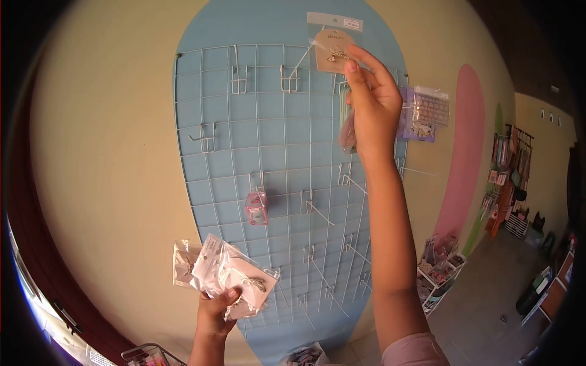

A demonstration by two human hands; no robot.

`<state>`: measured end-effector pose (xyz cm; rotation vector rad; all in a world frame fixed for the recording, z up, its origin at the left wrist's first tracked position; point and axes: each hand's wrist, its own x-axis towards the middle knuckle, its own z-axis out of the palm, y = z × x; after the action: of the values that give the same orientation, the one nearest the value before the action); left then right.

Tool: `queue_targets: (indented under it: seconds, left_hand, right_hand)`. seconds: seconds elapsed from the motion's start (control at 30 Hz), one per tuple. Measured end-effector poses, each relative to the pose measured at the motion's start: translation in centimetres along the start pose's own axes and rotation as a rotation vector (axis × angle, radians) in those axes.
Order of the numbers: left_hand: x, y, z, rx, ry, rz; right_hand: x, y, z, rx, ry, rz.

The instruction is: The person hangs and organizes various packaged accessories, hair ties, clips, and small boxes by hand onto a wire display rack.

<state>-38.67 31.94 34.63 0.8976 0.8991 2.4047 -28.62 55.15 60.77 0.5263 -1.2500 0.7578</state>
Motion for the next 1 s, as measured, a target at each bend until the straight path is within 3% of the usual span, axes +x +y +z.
queue_targets:
  seconds: [0.53, 0.67, 1.0]
  left_hand:
    - [-0.3, -1.4, 0.8, -0.109, -0.041, -0.112]
    - [-0.8, -1.5, 1.7, -0.098, -0.009, -0.108]
    - [1.4, 1.0, 6.1, 0.018, -0.036, 0.148]
  right_hand:
    - [0.8, -0.9, -0.2, 0.029, 0.002, 0.079]
    - [0.3, 0.1, -0.3, 0.044, -0.058, 0.180]
    - [-1.9, 10.3, 0.2, -0.256, -0.210, 0.477]
